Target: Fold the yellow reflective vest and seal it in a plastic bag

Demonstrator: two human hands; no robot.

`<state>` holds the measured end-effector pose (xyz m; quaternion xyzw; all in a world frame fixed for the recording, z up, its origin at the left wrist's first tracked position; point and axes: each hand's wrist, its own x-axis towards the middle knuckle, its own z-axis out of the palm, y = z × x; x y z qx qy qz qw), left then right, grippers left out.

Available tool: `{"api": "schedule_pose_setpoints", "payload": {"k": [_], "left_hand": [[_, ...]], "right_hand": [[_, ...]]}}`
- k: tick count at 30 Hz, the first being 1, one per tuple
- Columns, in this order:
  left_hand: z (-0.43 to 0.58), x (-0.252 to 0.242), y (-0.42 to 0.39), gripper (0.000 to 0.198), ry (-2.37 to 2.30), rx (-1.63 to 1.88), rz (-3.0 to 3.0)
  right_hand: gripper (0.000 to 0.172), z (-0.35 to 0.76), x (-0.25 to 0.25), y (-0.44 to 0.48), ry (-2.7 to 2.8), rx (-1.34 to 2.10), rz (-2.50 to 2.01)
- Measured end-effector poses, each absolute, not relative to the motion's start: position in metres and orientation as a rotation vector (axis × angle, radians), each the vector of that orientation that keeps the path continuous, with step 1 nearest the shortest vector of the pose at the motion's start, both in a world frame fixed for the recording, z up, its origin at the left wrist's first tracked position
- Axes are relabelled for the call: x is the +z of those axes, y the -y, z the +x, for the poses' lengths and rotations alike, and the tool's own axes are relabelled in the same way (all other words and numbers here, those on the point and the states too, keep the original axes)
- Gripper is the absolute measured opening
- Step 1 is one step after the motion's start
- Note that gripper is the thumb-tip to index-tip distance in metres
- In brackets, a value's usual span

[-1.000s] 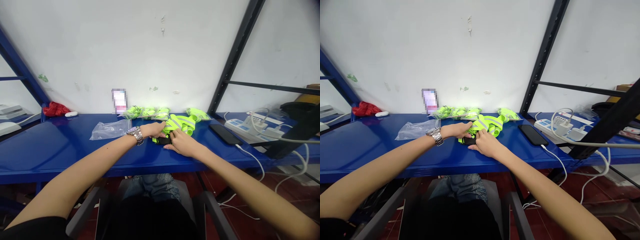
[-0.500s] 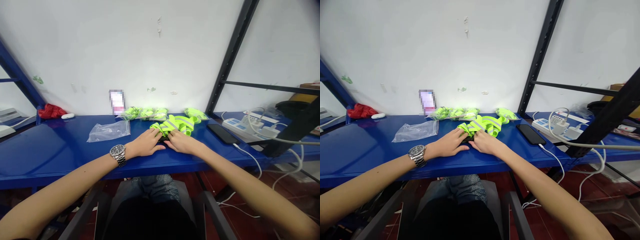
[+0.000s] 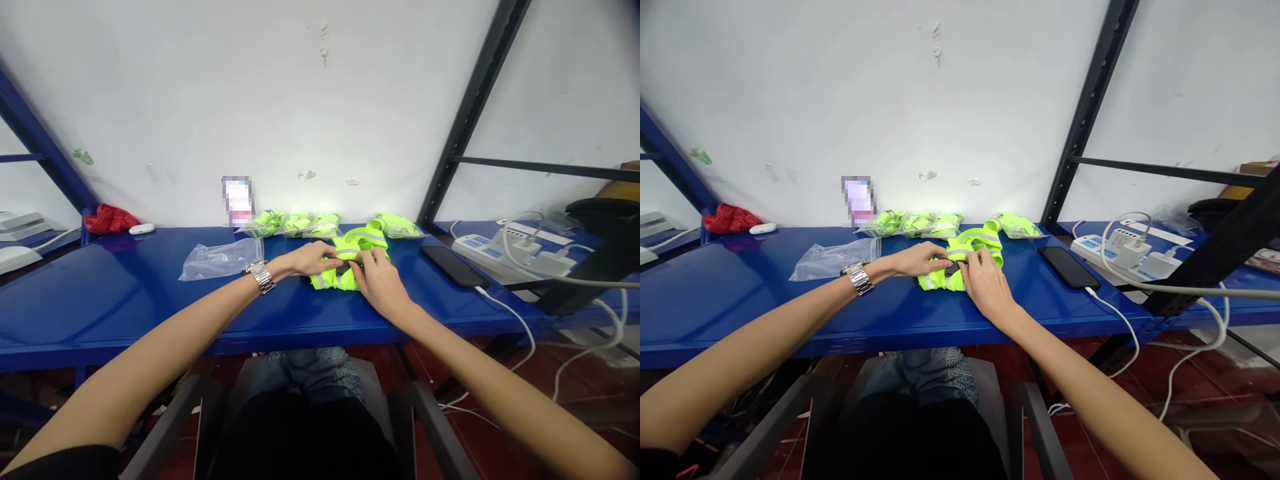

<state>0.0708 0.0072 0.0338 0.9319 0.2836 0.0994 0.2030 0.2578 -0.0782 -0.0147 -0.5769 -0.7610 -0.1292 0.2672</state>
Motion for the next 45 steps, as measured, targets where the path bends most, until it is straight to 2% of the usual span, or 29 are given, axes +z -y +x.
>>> {"api": "schedule_pose_setpoints", "payload": {"k": [3,6,11,14,17,21,24,27,32,34,37,41,45], "left_hand": [[0.067,0.039,-0.016,0.045,-0.797,0.188,2.454],[0.069,0.038,-0.018,0.043,-0.882,0.15,2.399],[0.082,0.029,-0.005,0.039,-1.152,0.114,2.76],[0.087,0.019,0.016,0.034,-1.269,0.171,2.95],[0.082,0.013,0.037,0.044,-1.501,0.39,3.151],[0.061,0.015,0.042,0.046,-0.938,0.348,3.498],[0.045,0.014,0.034,0.052,-0.695,0.434,3.488],[0.039,0.009,0.029,0.063,-0.636,0.561,3.352],[0.053,0.005,0.024,0.046,-0.867,0.537,3.065],[0.059,0.007,0.019,0.044,-0.893,0.502,3.021],[0.065,0.009,0.006,0.045,-0.953,0.346,2.995],[0.064,0.007,-0.009,0.041,-0.965,0.07,3.062],[0.06,0.0,-0.01,0.043,-1.078,0.261,3.071]], "right_hand": [[0.046,0.26,-0.014,0.079,2.32,-0.384,-1.211],[0.056,0.263,-0.015,0.069,2.434,-0.328,-1.092],[0.034,0.267,-0.021,0.05,2.482,-0.339,-1.034],[0.029,0.267,-0.023,0.046,2.524,-0.345,-0.991],[0.028,0.268,-0.021,0.043,2.539,-0.293,-0.999],[0.026,0.269,-0.016,0.04,2.507,-0.173,-1.084],[0.028,0.271,-0.007,0.04,2.478,-0.074,-1.152],[0.033,0.27,0.004,0.04,2.456,0.093,-1.182],[0.042,0.266,0.007,0.038,2.37,0.319,-1.236],[0.04,0.263,0.001,0.04,2.328,0.201,-1.307],[0.035,0.259,-0.009,0.051,2.313,-0.195,-1.391],[0.039,0.258,-0.014,0.071,2.353,-0.478,-1.393],[0.054,0.26,-0.013,0.077,2.503,-0.593,-1.31]]}}
